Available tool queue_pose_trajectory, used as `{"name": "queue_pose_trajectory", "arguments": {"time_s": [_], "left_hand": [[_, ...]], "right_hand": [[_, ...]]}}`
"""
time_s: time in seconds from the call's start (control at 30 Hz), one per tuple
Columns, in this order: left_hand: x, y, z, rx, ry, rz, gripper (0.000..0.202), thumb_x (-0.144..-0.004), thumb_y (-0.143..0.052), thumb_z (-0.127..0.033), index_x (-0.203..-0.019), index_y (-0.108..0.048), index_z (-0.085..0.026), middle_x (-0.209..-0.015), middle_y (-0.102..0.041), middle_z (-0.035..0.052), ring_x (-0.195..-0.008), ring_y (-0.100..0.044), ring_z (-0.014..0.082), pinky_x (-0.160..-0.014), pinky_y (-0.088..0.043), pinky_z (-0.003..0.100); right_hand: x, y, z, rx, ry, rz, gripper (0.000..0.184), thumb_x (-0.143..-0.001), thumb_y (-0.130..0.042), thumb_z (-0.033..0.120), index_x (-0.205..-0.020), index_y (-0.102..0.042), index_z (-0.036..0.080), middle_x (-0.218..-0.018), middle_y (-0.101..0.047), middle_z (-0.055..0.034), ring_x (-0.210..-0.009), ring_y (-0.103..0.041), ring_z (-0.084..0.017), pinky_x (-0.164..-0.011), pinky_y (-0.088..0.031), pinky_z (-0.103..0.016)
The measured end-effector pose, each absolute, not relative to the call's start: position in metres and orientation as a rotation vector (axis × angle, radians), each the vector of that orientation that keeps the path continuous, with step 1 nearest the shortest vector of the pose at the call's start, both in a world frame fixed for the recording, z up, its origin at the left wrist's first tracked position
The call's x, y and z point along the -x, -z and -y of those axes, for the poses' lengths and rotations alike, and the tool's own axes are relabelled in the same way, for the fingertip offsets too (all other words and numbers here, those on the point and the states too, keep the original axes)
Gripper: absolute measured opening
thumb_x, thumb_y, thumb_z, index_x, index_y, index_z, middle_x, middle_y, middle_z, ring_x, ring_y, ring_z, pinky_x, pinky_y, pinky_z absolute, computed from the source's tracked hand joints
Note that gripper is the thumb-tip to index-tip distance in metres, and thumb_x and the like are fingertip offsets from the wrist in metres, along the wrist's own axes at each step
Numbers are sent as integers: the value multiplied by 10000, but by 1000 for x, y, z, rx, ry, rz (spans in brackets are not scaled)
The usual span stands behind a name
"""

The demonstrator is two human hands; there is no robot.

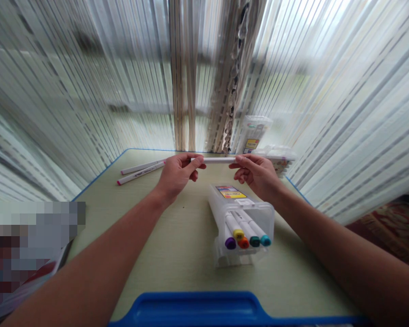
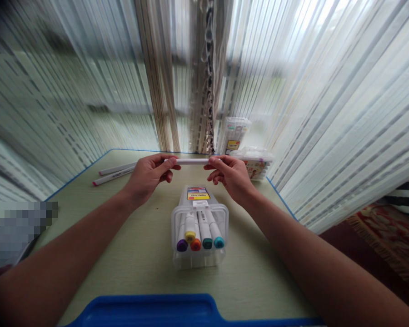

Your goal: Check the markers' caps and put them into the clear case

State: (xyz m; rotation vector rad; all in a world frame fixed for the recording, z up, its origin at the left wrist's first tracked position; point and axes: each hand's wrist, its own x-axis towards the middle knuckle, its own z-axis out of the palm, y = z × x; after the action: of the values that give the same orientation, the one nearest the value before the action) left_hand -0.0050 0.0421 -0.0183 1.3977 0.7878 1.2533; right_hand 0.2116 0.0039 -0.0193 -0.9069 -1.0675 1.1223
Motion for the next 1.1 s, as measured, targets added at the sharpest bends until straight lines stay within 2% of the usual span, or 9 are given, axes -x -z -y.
{"name": "queue_pose_trajectory", "arguments": {"time_s": [0.23, 0.73, 1.1], "left_hand": [[6, 17, -42, -1347, -1241, -783, 303, -770, -766, -341, -950, -723, -100, -786, -736, 82, -497, -552, 76, -486, -451, 216], [6, 15, -40, -1255, -1226, -769, 252, -859, -653, -316, -973, -719, -102, -767, -742, 92, -482, -549, 86, -486, -453, 219], [5, 13, -39, -1227, -1214, -786, 230, -883, -614, -292, -966, -711, -101, -744, -742, 89, -467, -544, 87, -482, -439, 217]], "right_hand": [[-212, 19, -4, 909, -1130, 1042, 285, -685, -850, 360, -826, -727, 145, -726, -761, -66, -464, -663, -119, -377, -446, -168], [-214, 17, -4, 905, -1163, 1004, 209, -801, -667, 289, -927, -733, 135, -747, -770, -83, -474, -663, -131, -385, -450, -192], [-214, 16, -3, 928, -1164, 978, 206, -804, -678, 292, -937, -722, 140, -734, -771, -79, -459, -658, -133, -368, -444, -192]]}}
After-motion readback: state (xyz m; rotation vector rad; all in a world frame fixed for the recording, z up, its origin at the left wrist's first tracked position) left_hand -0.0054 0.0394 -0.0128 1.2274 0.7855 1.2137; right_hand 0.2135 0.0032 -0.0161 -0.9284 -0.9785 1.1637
